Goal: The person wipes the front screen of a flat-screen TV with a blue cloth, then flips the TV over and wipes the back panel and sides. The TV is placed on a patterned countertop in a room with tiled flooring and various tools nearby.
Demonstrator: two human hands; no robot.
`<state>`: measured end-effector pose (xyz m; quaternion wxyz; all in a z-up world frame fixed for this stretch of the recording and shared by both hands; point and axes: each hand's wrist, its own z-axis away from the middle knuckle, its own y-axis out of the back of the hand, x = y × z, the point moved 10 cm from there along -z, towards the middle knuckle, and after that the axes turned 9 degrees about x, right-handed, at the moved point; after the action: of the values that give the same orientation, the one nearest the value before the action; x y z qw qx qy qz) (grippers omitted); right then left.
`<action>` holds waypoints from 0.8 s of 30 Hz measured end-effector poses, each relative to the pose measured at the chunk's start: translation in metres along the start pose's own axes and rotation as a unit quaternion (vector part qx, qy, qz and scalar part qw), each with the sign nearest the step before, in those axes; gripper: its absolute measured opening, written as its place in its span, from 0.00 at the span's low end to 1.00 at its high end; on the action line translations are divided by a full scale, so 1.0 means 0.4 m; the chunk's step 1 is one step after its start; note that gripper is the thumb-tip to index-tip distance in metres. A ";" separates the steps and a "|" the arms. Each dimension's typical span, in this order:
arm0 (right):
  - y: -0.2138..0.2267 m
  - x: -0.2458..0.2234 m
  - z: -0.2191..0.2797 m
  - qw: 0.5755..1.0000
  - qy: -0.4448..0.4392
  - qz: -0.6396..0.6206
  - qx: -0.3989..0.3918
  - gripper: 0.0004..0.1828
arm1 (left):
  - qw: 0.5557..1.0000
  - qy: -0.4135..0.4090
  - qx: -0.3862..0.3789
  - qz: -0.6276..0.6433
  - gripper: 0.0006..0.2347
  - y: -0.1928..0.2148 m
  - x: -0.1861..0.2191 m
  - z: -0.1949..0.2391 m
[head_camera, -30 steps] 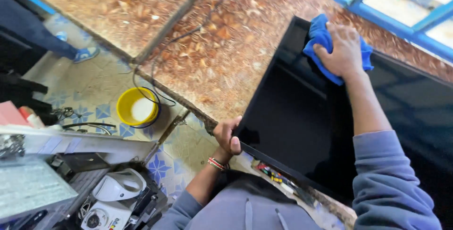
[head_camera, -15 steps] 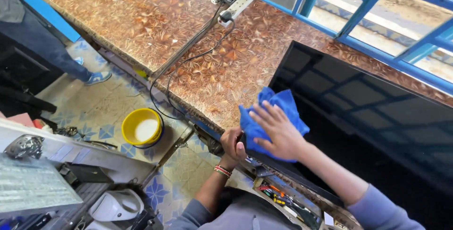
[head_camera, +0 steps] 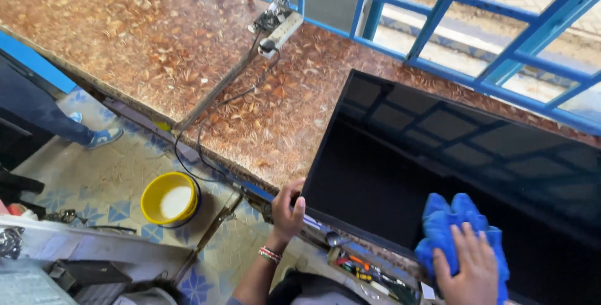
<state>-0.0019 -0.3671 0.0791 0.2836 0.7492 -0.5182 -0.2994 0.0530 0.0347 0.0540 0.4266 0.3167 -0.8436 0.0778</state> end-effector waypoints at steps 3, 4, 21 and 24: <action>0.077 0.099 0.042 0.983 -0.081 0.148 0.074 0.31 | 0.997 0.037 -0.055 0.040 0.20 -0.021 0.012 -0.032; 0.064 0.095 0.042 0.980 -0.085 0.169 0.061 0.34 | 0.997 0.032 -0.061 0.042 0.23 -0.019 0.032 -0.052; -0.225 -0.703 -0.226 0.959 0.274 -0.061 -0.035 0.55 | 0.978 0.116 -0.067 0.159 0.33 -0.005 -0.035 -0.025; -0.241 -0.699 -0.214 0.950 0.288 -0.112 -0.039 0.40 | 0.976 0.138 -0.086 0.144 0.35 0.011 -0.001 -0.034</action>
<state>0.0407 -0.0635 0.1080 0.4139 0.8454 -0.3152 -0.1207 0.0596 0.0440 0.0629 0.5485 0.1402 -0.8171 0.1083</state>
